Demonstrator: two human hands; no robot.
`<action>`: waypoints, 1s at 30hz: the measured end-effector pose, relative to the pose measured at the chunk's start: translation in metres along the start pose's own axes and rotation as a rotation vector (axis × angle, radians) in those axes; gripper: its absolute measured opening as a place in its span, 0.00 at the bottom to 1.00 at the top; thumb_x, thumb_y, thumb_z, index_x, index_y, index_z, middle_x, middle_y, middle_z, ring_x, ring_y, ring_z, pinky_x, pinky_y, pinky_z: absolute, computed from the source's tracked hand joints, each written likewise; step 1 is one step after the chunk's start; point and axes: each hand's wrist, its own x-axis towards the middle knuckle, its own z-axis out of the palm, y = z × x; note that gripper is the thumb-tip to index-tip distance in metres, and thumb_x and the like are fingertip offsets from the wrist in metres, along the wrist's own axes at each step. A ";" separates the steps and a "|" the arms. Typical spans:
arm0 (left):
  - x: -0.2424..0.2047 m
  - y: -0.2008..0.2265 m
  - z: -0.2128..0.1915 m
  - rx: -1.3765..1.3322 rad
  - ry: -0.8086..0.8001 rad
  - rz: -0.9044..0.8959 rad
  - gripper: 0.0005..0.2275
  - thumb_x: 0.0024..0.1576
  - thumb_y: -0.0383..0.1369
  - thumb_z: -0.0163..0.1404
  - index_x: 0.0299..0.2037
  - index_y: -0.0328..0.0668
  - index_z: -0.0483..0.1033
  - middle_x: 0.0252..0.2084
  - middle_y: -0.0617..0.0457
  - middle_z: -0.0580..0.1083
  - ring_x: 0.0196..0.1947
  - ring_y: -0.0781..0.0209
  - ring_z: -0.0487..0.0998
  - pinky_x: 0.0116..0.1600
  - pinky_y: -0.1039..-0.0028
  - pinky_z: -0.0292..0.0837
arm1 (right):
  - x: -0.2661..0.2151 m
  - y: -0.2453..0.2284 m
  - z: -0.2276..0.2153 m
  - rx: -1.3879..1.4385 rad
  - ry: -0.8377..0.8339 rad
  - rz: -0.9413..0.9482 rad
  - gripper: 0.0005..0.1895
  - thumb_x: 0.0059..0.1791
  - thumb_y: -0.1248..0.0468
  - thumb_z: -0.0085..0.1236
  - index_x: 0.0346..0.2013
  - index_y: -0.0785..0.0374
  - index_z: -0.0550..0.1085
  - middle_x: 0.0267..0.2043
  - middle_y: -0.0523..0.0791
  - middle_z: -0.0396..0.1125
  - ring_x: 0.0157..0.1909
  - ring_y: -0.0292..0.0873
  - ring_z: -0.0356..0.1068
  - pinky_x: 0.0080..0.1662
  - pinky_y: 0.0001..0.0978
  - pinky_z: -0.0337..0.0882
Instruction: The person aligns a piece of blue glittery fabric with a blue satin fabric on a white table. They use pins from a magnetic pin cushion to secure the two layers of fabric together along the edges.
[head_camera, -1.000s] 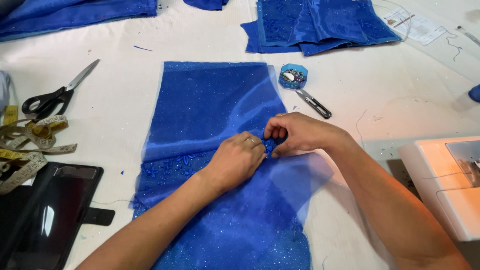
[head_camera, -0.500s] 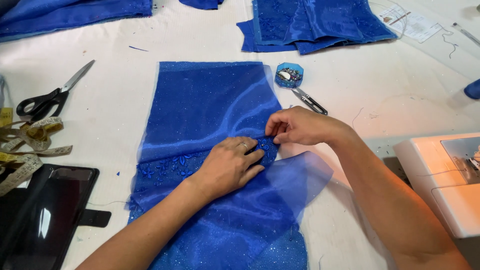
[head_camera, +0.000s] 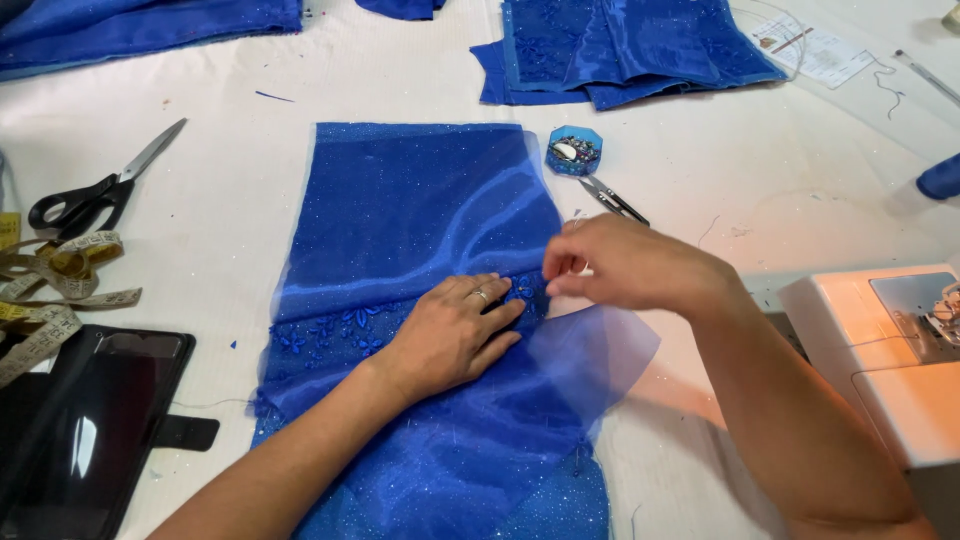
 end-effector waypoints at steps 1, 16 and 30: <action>0.001 0.000 -0.002 0.000 0.003 -0.001 0.16 0.63 0.42 0.44 0.54 0.44 0.77 0.52 0.41 0.75 0.59 0.47 0.73 0.64 0.62 0.64 | -0.012 -0.013 0.004 -0.003 0.000 0.000 0.09 0.47 0.57 0.61 0.40 0.54 0.78 0.40 0.48 0.74 0.47 0.47 0.76 0.47 0.39 0.77; 0.036 -0.023 -0.015 -0.241 -0.359 -0.323 0.20 0.55 0.28 0.47 0.59 0.50 0.72 0.50 0.53 0.79 0.49 0.48 0.78 0.48 0.57 0.73 | -0.119 -0.097 0.198 -0.387 0.082 -0.719 0.13 0.60 0.60 0.41 0.52 0.63 0.70 0.44 0.51 0.67 0.38 0.51 0.65 0.35 0.44 0.62; 0.020 0.006 -0.018 -0.132 -0.387 -0.260 0.31 0.51 0.53 0.57 0.62 0.47 0.70 0.63 0.49 0.70 0.61 0.49 0.69 0.60 0.60 0.66 | -0.148 -0.121 0.203 -0.452 0.401 -0.859 0.07 0.53 0.67 0.45 0.33 0.58 0.71 0.32 0.46 0.66 0.30 0.48 0.62 0.34 0.39 0.60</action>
